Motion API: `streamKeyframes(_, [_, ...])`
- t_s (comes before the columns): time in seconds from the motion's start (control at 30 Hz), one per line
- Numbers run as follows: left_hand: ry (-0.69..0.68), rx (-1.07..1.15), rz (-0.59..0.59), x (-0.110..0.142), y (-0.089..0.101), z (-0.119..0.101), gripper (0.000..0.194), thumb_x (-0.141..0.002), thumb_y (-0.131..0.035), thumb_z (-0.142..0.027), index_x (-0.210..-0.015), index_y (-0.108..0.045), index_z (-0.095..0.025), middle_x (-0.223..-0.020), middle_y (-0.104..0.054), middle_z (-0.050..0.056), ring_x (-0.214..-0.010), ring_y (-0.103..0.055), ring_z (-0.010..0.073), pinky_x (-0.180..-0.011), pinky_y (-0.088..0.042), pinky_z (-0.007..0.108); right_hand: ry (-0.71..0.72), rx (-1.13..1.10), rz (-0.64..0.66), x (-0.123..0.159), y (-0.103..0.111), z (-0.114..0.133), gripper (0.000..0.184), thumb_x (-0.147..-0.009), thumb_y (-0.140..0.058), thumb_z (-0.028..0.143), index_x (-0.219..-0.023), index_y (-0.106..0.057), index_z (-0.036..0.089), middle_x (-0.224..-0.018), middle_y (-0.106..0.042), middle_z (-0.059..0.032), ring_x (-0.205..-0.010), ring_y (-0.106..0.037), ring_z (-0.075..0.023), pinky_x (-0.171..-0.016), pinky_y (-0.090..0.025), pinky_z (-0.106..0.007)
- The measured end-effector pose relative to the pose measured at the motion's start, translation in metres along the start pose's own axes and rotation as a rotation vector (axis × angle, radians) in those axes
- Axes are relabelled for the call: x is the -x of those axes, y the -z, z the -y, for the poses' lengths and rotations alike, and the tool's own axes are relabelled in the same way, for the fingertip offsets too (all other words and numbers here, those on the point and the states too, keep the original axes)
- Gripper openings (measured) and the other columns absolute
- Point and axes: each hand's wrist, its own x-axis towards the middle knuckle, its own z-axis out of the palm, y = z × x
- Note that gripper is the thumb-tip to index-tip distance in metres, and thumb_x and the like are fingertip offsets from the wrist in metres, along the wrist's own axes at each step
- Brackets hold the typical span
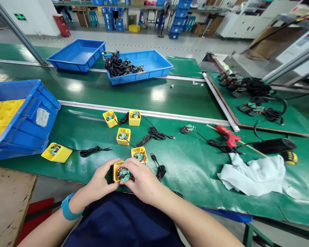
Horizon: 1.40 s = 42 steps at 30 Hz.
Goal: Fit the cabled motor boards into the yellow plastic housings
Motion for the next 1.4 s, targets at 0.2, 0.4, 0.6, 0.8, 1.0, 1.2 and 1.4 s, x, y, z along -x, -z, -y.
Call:
streamKeyframes(0.2, [-0.006,-0.012,0.050,0.001,0.003,-0.003,0.075,-0.077,-0.078,-0.015,-0.145,-0.049,-0.027,-0.142,-0.063,0.010,-0.133,-0.060,0.0301,-0.115,-0.050,0.050,0.002,-0.063,0.026,0.001,-0.006,-0.008,0.049,-0.080,-0.087,0.012,-0.123,-0.067,0.025,-0.116,-0.068,-0.0079,-0.106,-0.069,-0.0228,-0.094,-0.059,-0.036])
streamKeyframes(0.4, [0.015,0.031,0.107,-0.003,0.008,-0.007,0.072,-0.079,-0.075,-0.013,-0.144,-0.048,-0.027,-0.142,-0.062,0.010,-0.131,-0.061,0.0290,-0.113,-0.051,0.049,-0.070,-0.094,0.026,0.003,-0.008,-0.009,0.055,-0.077,-0.087,0.009,-0.126,-0.072,0.031,-0.115,-0.062,-0.0050,-0.106,-0.065,-0.0217,-0.095,-0.058,-0.037])
streamKeyframes(0.6, [0.010,0.043,0.158,-0.007,0.010,-0.007,0.073,-0.079,-0.075,-0.015,-0.146,-0.048,-0.029,-0.144,-0.061,0.008,-0.132,-0.060,0.0283,-0.114,-0.051,0.047,-0.083,-0.107,0.075,0.002,-0.005,-0.006,0.043,-0.085,-0.077,0.007,-0.122,-0.074,0.030,-0.116,-0.058,-0.0060,-0.103,-0.063,-0.0199,-0.089,-0.059,-0.036])
streamKeyframes(0.8, [0.010,0.064,0.134,-0.007,0.010,-0.006,0.070,-0.081,-0.074,-0.016,-0.145,-0.049,-0.028,-0.142,-0.063,0.009,-0.131,-0.062,0.0276,-0.112,-0.052,0.046,-0.163,-0.079,0.108,0.001,0.002,0.001,0.058,-0.078,-0.086,0.010,-0.131,-0.067,0.024,-0.120,-0.059,-0.0075,-0.109,-0.063,-0.0236,-0.100,-0.057,-0.043])
streamKeyframes(1.0, [0.030,0.064,0.146,-0.006,0.011,-0.005,0.068,-0.081,-0.074,-0.017,-0.144,-0.051,-0.027,-0.143,-0.063,0.010,-0.133,-0.061,0.0293,-0.114,-0.051,0.048,-0.106,-0.064,0.173,0.004,0.013,0.002,0.042,-0.092,-0.075,0.018,-0.133,-0.067,0.026,-0.129,-0.057,-0.0099,-0.116,-0.063,-0.0240,-0.105,-0.053,-0.044])
streamKeyframes(1.2, [0.005,0.020,0.141,-0.006,0.009,-0.006,0.071,-0.082,-0.076,-0.020,-0.147,-0.049,-0.028,-0.144,-0.062,0.011,-0.134,-0.060,0.0301,-0.114,-0.050,0.050,-0.224,-0.121,0.076,0.000,0.007,0.002,0.025,-0.089,-0.079,0.023,-0.113,-0.072,0.021,-0.110,-0.059,-0.0057,-0.089,-0.061,-0.0180,-0.087,-0.055,-0.038])
streamKeyframes(1.4, [0.035,0.011,0.139,-0.006,0.007,-0.008,0.073,-0.082,-0.077,-0.021,-0.148,-0.048,-0.028,-0.146,-0.061,0.011,-0.134,-0.060,0.0308,-0.116,-0.049,0.052,-0.333,-0.304,0.015,0.004,0.001,0.002,0.020,-0.094,-0.071,0.030,-0.112,-0.073,0.022,-0.111,-0.060,-0.0079,-0.096,-0.061,-0.0198,-0.088,-0.055,-0.037])
